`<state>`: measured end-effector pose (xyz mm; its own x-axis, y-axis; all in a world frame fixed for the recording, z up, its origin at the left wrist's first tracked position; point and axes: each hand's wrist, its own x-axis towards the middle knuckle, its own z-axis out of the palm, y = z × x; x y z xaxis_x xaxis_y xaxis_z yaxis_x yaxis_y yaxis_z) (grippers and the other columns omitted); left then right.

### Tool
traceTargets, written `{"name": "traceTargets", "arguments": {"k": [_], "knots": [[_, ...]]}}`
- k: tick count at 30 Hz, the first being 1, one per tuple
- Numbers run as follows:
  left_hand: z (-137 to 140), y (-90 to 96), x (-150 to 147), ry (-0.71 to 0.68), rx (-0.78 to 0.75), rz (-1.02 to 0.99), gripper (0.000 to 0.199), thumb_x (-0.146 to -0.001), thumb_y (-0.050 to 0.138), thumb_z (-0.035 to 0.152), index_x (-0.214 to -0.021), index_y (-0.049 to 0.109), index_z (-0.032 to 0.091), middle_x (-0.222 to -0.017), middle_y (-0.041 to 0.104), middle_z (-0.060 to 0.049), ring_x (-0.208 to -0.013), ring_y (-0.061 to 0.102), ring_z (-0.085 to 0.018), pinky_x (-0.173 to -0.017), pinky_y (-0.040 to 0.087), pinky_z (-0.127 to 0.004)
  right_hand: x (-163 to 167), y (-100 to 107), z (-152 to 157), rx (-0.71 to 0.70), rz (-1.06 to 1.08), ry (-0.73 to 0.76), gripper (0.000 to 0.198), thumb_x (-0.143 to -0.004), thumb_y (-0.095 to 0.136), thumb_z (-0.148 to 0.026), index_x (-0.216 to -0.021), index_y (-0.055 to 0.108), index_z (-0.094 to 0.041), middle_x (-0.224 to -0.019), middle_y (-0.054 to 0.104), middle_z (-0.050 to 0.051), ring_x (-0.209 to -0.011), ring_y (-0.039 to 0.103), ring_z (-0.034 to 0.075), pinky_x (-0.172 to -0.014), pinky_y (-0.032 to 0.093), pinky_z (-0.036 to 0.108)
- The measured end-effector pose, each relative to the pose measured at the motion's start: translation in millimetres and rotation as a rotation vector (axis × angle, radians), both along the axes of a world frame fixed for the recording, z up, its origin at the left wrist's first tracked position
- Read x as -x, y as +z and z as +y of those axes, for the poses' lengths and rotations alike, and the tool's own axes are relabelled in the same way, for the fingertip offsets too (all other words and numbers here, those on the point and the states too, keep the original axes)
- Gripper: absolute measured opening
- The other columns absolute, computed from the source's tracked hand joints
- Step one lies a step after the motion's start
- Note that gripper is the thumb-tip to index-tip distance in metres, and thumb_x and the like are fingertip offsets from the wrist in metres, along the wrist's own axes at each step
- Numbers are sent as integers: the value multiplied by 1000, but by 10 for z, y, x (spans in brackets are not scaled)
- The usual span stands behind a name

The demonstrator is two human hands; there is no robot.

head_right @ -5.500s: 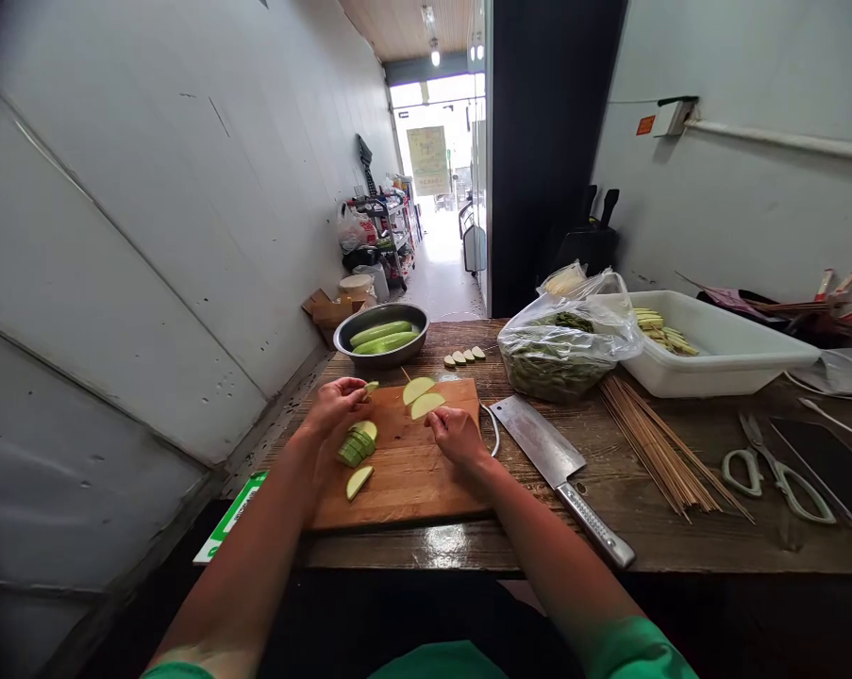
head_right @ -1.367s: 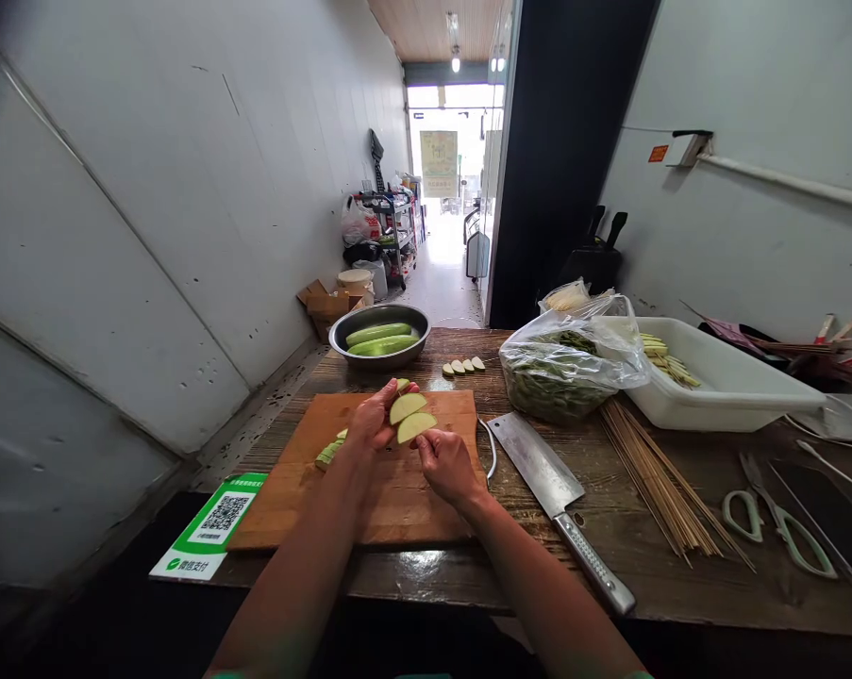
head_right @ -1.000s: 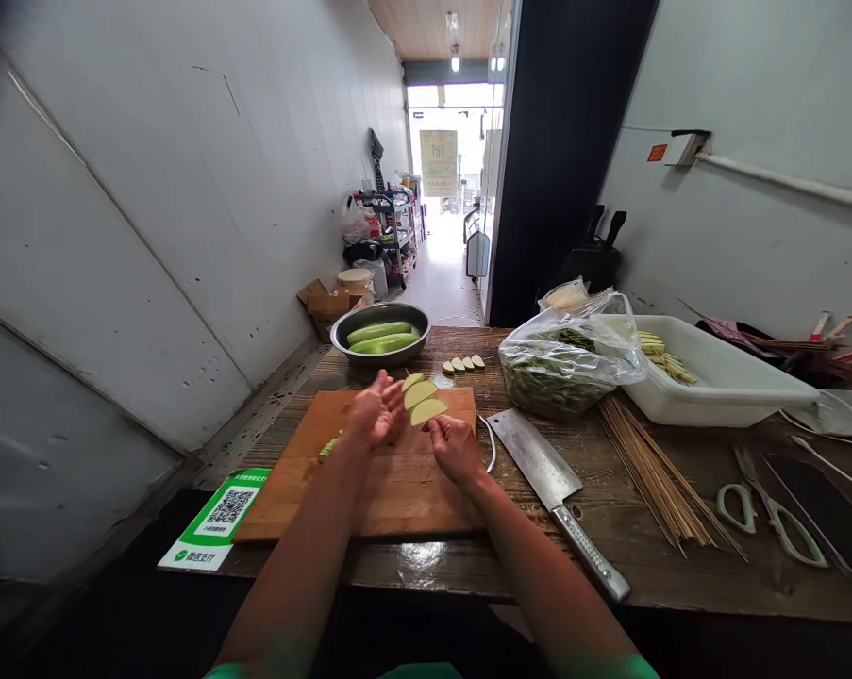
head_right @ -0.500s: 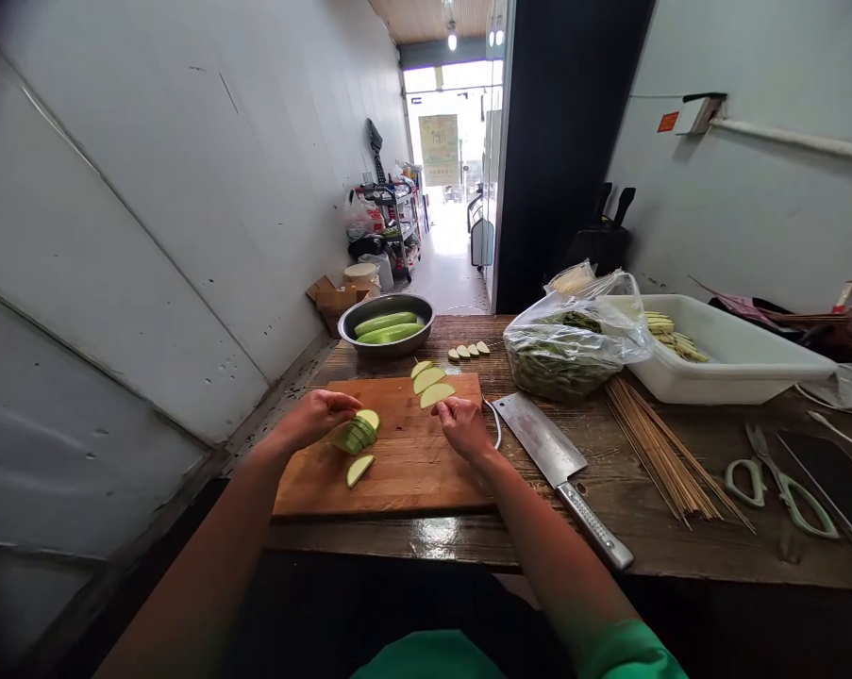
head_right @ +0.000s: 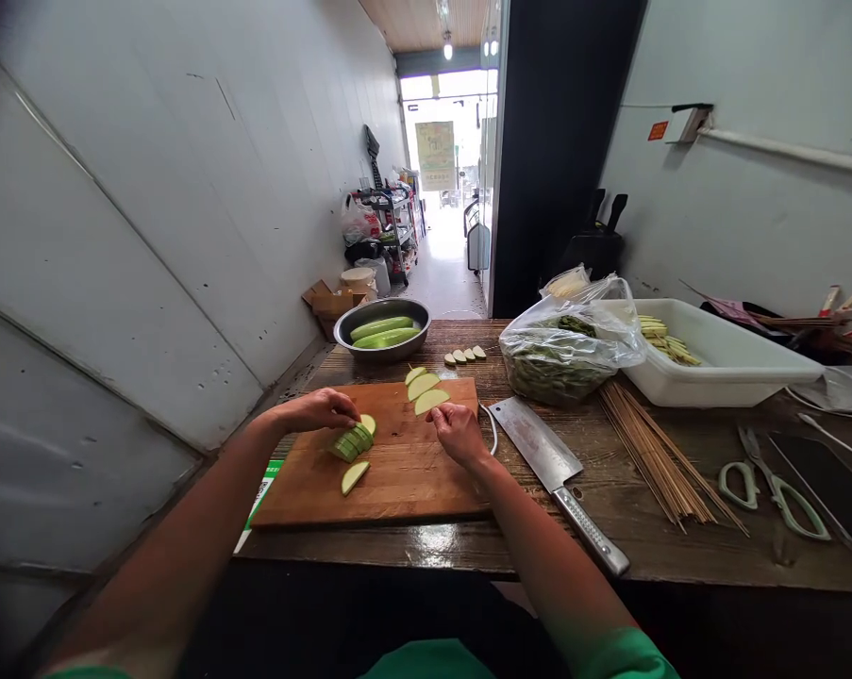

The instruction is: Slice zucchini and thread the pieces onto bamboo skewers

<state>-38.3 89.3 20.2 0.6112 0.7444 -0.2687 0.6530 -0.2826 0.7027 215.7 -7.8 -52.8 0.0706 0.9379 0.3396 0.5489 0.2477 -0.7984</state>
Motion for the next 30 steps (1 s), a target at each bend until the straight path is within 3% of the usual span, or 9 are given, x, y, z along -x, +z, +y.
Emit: {"name": "traceTargets", "arguments": {"k": [4, 12, 21, 26, 30], "knots": [[45, -35, 52, -13, 18, -30, 15, -55, 71, 30, -68, 72, 22, -69, 66, -3, -66, 54, -16, -58, 39, -19, 2, -4, -11, -3, 10, 15, 31, -83, 40, -28, -70, 66, -17, -54, 56, -1, -51, 51, 12, -46, 30, 20], [82, -126, -48, 95, 22, -134, 8, -52, 72, 19, -56, 68, 23, -65, 66, -2, -65, 56, -16, -61, 41, -19, 27, -76, 19, 18, 78, 66, 32, -84, 40, -32, -73, 66, -17, -43, 48, -4, -42, 46, 10, -43, 32, 19], [186, -49, -36, -142, -49, 29, 15, -55, 67, 13, -66, 71, 22, -67, 67, -2, -62, 58, -16, -60, 41, -21, 91, -40, -34, 17, 196, 153, 33, -85, 42, -40, -70, 60, -17, -40, 46, -6, -36, 44, 8, -43, 35, 18], [225, -144, -7, -70, -78, -12, 11, -53, 70, 19, -63, 70, 22, -61, 65, -1, -55, 55, -15, -54, 39, -21, 93, -51, -35, 38, 190, 131, 29, -82, 43, -36, -74, 62, -16, -42, 48, -5, -39, 44, 8, -43, 35, 18], [238, -172, -27, -77, -148, 11, 8, -60, 67, 24, -66, 70, 20, -64, 65, -2, -57, 53, -14, -55, 38, -20, 81, -49, -28, 96, 284, 155, 22, -74, 44, -25, -86, 61, -14, -47, 50, -5, -39, 41, 8, -41, 32, 18]]}}
